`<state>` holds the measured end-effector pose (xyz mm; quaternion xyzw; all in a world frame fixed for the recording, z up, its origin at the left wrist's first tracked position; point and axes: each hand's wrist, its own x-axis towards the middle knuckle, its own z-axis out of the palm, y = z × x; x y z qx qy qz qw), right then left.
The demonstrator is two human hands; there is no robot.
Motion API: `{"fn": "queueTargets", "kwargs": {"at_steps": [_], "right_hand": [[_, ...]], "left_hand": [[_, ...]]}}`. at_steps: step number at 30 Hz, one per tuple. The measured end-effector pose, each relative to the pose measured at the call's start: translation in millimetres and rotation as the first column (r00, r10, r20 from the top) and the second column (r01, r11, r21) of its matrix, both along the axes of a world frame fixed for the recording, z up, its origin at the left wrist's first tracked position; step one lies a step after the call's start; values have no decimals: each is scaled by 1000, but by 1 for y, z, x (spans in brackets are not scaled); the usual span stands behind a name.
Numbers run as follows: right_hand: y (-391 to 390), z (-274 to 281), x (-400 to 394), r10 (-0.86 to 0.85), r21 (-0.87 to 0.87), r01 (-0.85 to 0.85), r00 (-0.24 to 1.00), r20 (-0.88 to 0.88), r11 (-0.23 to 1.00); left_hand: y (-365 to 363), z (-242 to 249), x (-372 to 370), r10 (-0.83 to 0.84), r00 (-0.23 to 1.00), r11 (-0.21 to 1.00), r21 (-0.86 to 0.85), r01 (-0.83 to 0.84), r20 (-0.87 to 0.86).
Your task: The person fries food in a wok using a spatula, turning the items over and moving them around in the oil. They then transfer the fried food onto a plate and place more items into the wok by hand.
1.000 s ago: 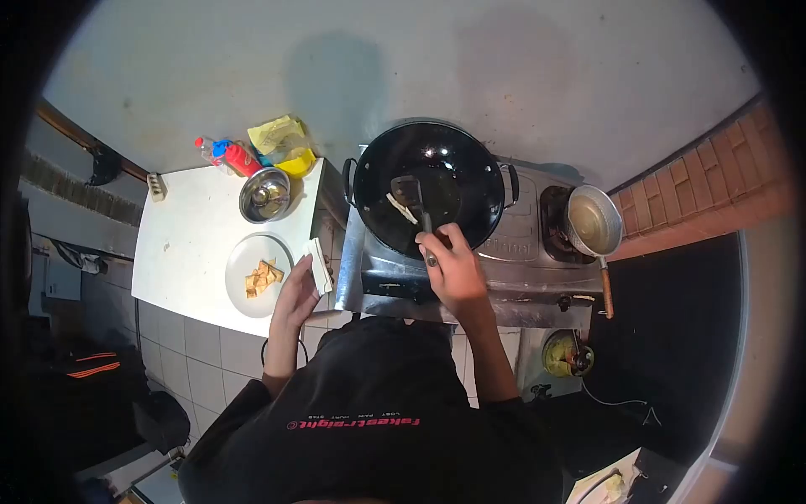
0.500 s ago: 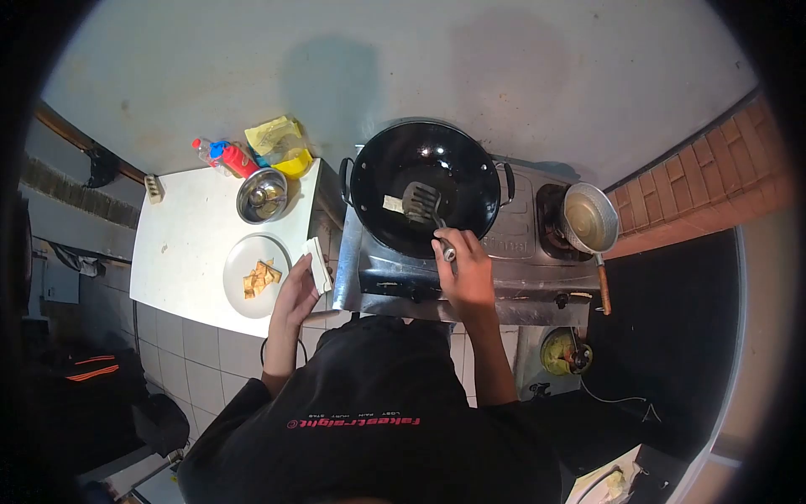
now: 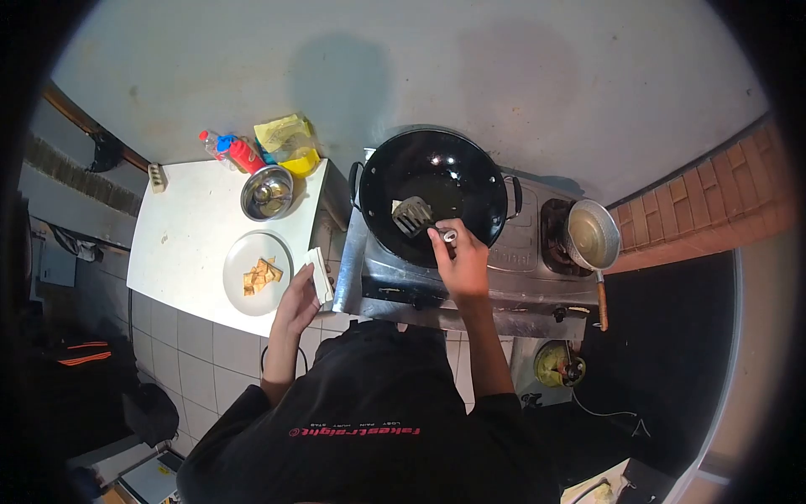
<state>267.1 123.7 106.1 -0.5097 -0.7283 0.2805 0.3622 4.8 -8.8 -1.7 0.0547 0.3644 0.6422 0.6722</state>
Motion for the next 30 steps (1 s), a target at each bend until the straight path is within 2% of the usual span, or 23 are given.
{"fn": "queueTargets", "kwargs": {"at_steps": [8,10,14,20,24,26,30], "right_hand": [[32,34,23,-32,89,26,997,64,996],[43,37,34,-78,193,60,993,86,979],[58,41,50,-36,216,-10,978,208,976],[64,36,52,36,300,-78,989,144,951],[68,39,53,111,216,-130,989,95,968],[67,39,53,128,40,-133,986,109,990],[71,26,46,167,69,-170,985,53,983]], "left_hand": [[-11,7,9,84,996,996,-30,-85,-34],[-12,7,16,108,994,993,-53,-110,-30],[-17,16,29,146,987,986,-73,-151,-62],[-18,31,42,211,972,969,-107,-222,-103],[-22,40,52,237,962,963,-98,-251,-136],[-28,39,58,256,957,954,-121,-273,-137],[-38,36,67,290,946,944,-115,-308,-147]]}}
